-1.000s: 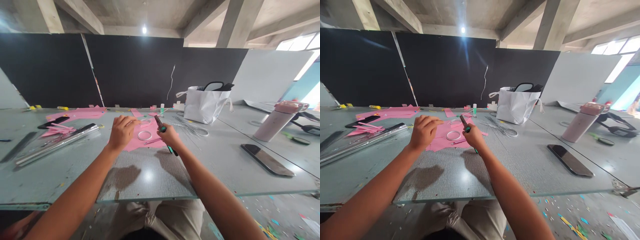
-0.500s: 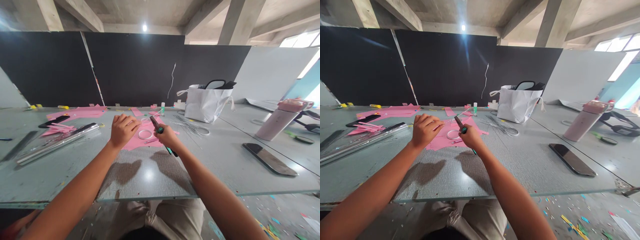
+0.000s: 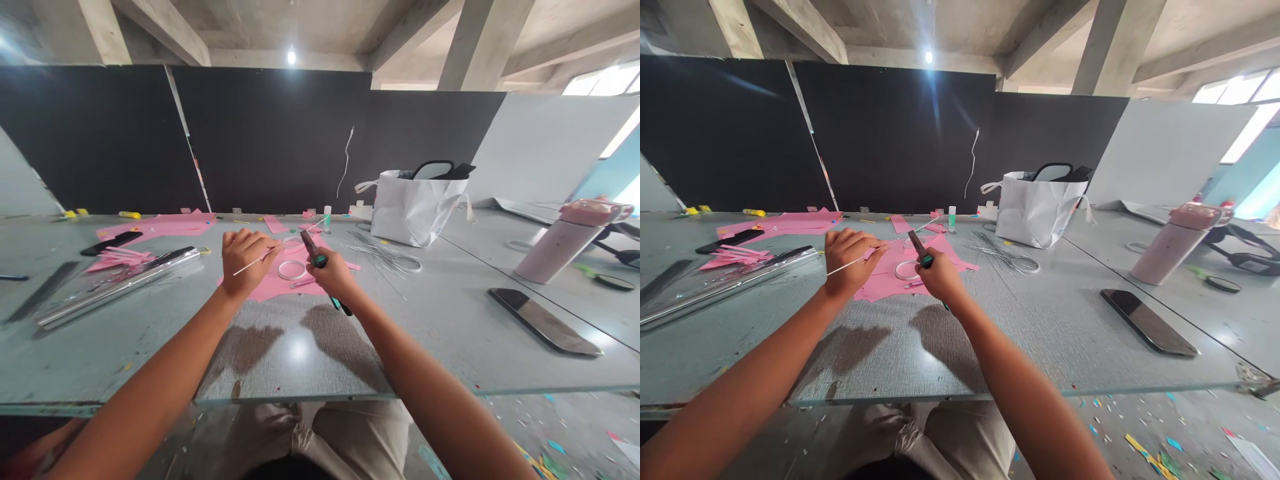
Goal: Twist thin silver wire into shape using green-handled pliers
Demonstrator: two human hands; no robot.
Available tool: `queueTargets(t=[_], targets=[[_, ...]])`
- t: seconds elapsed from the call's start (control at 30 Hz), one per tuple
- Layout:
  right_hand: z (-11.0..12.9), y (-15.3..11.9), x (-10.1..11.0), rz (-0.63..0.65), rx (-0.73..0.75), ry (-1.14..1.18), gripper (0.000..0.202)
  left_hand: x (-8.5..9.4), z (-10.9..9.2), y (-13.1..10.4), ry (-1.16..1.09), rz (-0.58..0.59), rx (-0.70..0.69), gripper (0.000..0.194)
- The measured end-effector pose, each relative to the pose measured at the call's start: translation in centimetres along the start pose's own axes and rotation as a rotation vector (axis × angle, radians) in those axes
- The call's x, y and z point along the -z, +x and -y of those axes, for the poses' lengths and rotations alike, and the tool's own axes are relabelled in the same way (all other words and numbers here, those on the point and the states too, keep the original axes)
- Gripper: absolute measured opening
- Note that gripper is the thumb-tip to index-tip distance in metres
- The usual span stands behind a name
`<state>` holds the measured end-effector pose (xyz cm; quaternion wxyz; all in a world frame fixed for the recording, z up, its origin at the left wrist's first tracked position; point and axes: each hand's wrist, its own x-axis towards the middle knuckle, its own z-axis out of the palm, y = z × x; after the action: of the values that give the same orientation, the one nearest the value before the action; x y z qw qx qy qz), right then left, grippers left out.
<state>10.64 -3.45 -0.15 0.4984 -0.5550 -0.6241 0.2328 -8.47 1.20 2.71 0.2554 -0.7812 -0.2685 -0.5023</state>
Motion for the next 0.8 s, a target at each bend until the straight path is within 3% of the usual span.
queueTargets(t=[0.1, 0.23, 0.33, 0.43, 0.5, 0.57, 0.73, 0.8], targets=[[0.4, -0.3, -0.6, -0.073, 0.040, -0.048, 0.006, -0.5, -1.1, 0.1, -0.128, -0.033, 0.253, 0.018], [0.8, -0.6, -0.8, -0.159, 0.056, -0.138, 0.010, -1.0, -2.4, 0.7, -0.589, -0.005, 0.803, 0.017], [0.5, -0.6, -0.4, -0.168, 0.066, -0.294, 0.019, -0.9, -2.4, 1.2, -1.002, 0.212, 1.251, 0.019], [0.1, -0.4, 0.2, -0.164, 0.084, -0.413, 0.023, -0.7, -1.8, 1.2, -1.271, 0.467, 1.483, 0.021], [-0.2, -0.2, 0.4, -0.171, 0.089, -0.418, 0.023, -0.6, -1.4, 1.1, -1.290, 0.522, 1.456, 0.022], [-0.5, 0.0, 0.3, -0.185, 0.072, -0.367, 0.020, -0.4, -1.1, 0.9, -1.160, 0.514, 1.318, 0.027], [-1.1, 0.6, 0.6, -0.188, 0.007, -0.223, 0.011, 0.9, -0.6, 0.4, -0.380, 0.450, 0.729, 0.044], [-1.4, 0.8, 0.9, -0.180, -0.015, -0.200, 0.010, 1.3, -0.6, 0.2, -0.204, 0.396, 0.520, 0.041]])
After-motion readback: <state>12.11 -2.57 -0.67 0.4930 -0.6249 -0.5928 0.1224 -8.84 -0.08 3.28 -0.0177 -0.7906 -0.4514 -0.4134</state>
